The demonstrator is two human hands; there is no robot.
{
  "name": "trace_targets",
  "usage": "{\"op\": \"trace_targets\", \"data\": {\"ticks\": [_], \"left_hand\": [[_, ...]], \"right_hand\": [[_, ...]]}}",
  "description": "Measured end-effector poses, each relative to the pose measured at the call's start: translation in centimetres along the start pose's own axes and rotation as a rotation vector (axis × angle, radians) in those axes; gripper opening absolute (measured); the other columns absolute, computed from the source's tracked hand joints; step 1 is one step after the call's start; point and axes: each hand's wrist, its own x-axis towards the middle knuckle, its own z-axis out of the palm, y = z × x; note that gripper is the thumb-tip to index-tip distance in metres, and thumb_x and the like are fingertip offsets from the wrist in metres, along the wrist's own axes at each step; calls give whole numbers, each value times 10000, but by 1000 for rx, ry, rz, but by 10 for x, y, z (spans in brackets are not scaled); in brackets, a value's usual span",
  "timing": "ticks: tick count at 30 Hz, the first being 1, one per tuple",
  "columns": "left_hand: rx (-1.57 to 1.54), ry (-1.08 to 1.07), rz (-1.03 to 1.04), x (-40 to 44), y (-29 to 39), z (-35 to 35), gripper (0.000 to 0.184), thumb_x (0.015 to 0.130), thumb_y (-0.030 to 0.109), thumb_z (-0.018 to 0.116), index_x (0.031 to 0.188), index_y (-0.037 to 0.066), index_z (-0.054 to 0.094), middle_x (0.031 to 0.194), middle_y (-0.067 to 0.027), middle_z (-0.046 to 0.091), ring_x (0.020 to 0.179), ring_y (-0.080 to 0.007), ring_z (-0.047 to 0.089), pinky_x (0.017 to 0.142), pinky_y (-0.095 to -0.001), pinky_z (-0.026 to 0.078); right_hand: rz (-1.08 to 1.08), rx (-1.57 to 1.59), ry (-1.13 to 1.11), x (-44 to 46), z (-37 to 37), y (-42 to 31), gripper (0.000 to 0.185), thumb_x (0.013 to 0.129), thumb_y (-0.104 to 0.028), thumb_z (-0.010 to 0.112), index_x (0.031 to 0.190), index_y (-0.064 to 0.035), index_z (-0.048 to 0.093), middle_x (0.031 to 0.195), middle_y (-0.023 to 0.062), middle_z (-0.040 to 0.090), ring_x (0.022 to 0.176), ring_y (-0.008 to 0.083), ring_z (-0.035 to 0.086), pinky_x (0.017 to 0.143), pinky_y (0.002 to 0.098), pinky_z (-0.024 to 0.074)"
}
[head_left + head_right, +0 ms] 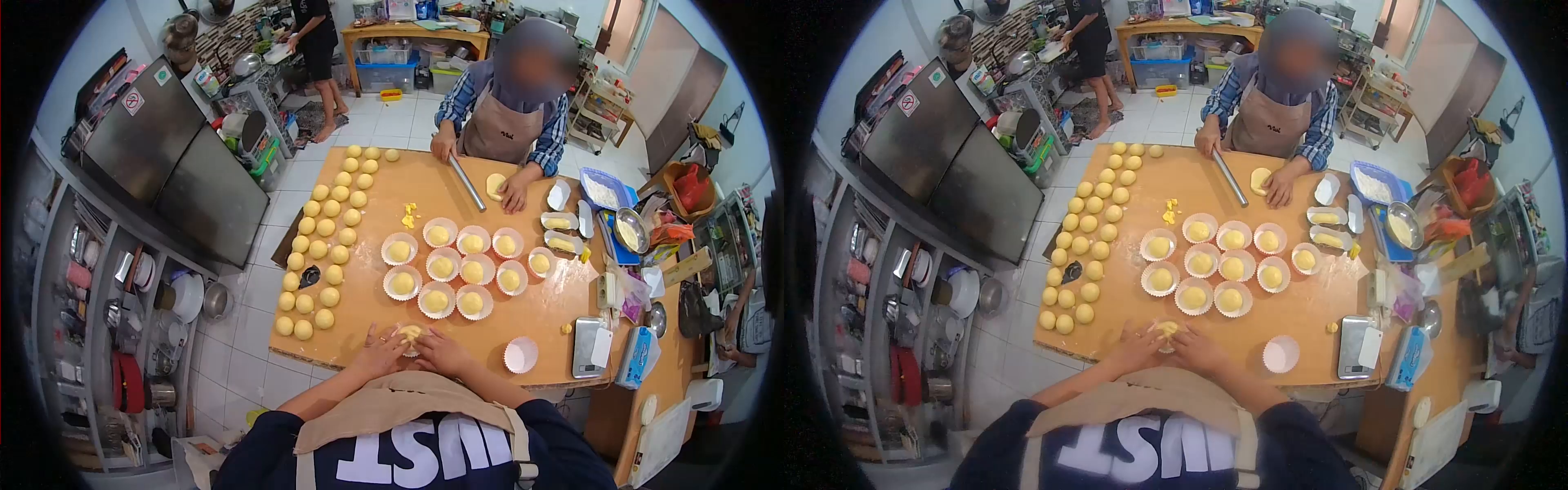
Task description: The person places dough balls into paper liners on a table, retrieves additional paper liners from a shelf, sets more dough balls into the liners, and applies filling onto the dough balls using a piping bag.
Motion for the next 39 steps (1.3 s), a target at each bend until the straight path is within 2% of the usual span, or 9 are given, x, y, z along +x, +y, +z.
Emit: {"op": "trace_targets", "data": {"ticks": [3, 9, 12, 15, 21, 27, 30, 36, 39], "left_hand": [[31, -26, -1, -1, 0, -1, 637, 712, 478, 734, 1261, 206, 561, 1328, 5, 512, 1367, -217, 356, 1124, -614, 45], [-93, 54, 30, -1, -1, 5, 589, 759, 411, 720, 1267, 167, 553, 1296, -9, 508, 1335, -188, 388, 1116, -571, 171], [-151, -223, 113, 4, -7, 8, 555, 788, 363, 699, 1272, 138, 547, 1244, -19, 503, 1277, -170, 436, 1079, -523, 284], [-129, -230, 87, 6, -3, -7, 528, 796, 336, 690, 1261, 129, 549, 1209, -25, 493, 1223, -156, 468, 1054, -502, 338], [-62, -169, 119, 5, -6, 4, 523, 766, 348, 712, 1225, 149, 561, 1204, -24, 489, 1196, -161, 494, 1061, -537, 303], [16, -332, 91, 7, -5, -6, 638, 754, 395, 713, 1303, 145, 506, 1253, -14, 499, 1244, -149, 460, 1073, -546, 258], [-74, -35, 19, 2, -3, 2, 720, 759, 407, 703, 1386, 159, 451, 1417, -11, 435, 1297, -171, 437, 1070, -540, 255], [62, -12, 152, 11, -4, 4, 664, 821, 339, 643, 1428, 180, 425, 1453, -26, 456, 1302, -224, 465, 1054, -523, 286], [-3, -40, 155, 18, -5, -19, 475, 847, 290, 607, 1303, 174, 545, 1396, -15, 514, 1253, -203, 512, 1031, -479, 337]], "right_hand": [[-75, 140, 204, -9, 2, 1, 449, 917, -370, 580, 1245, -64, 587, 1271, 107, 561, 1230, 255, 512, 1144, 458, 291], [-58, 54, -30, -14, 13, 11, 423, 892, -326, 625, 1222, -64, 587, 1251, 134, 560, 1213, 290, 520, 1114, 470, 338], [43, 208, -5, -15, 12, 9, 441, 899, -335, 615, 1242, -61, 578, 1272, 103, 556, 1220, 273, 518, 1110, 471, 341], [3, 184, 237, -11, 5, 3, 505, 918, -391, 578, 1295, -56, 544, 1328, 107, 528, 1273, 267, 477, 1140, 475, 284], [49, 0, 20, 6, 1, -1, 628, 908, -465, 569, 1366, -48, 467, 1437, 173, 420, 1363, 308, 368, 1169, 472, 193], [109, 293, 285, 6, -19, -5, 571, 841, -316, 696, 1316, -64, 503, 1321, 178, 497, 1211, 345, 498, 1013, 456, 414], [210, 246, 385, -2, -19, 11, 566, 797, -244, 742, 1287, -74, 516, 1254, 171, 527, 1107, 349, 546, 915, 436, 476], [252, 210, 489, -26, -19, 14, 555, 788, -226, 751, 1275, -81, 529, 1225, 159, 556, 1082, 335, 557, 914, 423, 474], [277, 167, 461, -36, -18, 12, 539, 784, -204, 752, 1265, -86, 537, 1217, 158, 565, 1086, 325, 559, 920, 417, 470]]}}
